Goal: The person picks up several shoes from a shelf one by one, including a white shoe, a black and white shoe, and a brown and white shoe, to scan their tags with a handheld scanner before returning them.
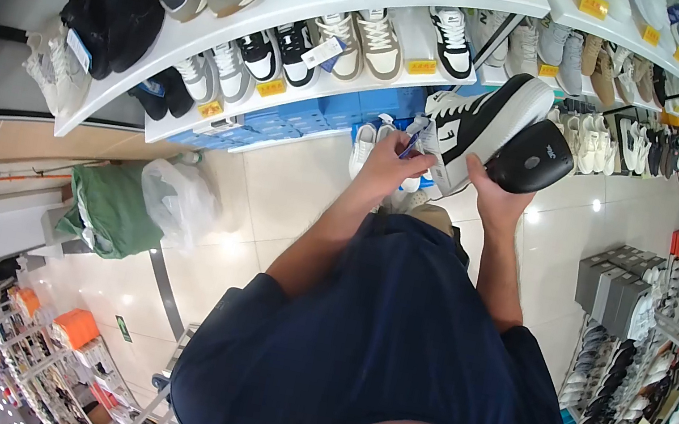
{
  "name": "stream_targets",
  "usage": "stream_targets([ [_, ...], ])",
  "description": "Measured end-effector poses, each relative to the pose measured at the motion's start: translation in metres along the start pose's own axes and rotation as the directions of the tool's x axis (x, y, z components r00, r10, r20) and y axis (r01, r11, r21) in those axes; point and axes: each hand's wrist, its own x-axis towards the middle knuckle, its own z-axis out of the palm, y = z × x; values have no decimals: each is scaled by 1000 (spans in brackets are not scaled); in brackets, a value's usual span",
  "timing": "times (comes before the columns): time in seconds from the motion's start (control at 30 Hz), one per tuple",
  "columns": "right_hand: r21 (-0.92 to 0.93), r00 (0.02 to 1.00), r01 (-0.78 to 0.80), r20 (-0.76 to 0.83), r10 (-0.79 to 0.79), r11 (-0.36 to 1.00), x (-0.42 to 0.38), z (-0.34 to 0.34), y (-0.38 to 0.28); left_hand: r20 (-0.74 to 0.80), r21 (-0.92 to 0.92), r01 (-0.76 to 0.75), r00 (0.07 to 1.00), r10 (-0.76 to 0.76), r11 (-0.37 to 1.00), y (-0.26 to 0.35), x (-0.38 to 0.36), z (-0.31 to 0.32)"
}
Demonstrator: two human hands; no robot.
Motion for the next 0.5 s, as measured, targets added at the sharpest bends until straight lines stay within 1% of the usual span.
stream_targets([
  [0.03,-3,1000,1,12,-1,1000,-1,2,0,-18,-16,26,999,-27,1000,1,-3,-2],
  [0.1,51,996,-83,-26,84,995,-3,6,1,-42,-45,49,998,-51,998,4,-7,-8],
  [0.13,117,979,-198,-17,201,973,-4,7,-4,-34,4,45,998,-45,999,6,-10,-12],
  [0.17,112,980,-197,-5,199,974,-3,11,-3,-25,52,42,999,-41,998,7,-12,-15],
  [0.2,172,990,-120,-57,132,978,-2,15,-2,-33,42,42,999,-41,998,10,-15,-18],
  [0.23,227,991,-42,-112,69,973,-3,18,-1,-48,113,20,999,-15,993,13,-19,-19],
  [0.27,113,994,-99,-30,103,989,-4,12,1,-62,184,-1,998,13,983,14,-22,-22],
  [0.3,109,995,-100,-20,103,989,-5,8,7,-69,177,0,998,12,984,11,-24,-25],
  [0.37,269,966,-247,-11,259,931,-4,7,20,-26,338,-204,974,226,919,7,-26,-33],
  [0.4,341,967,-235,-11,254,910,-5,10,18,-30,335,-204,973,227,920,16,-31,-35],
  [0.43,338,967,-236,-8,253,911,-5,12,19,-36,450,-157,981,193,879,31,-38,-35],
  [0.47,407,960,-256,-1,281,877,-5,13,21,-45,558,-106,986,158,823,39,-43,-37],
  [0.5,474,951,-275,7,309,836,-6,13,22,-46,555,-105,987,156,825,38,-44,-39],
])
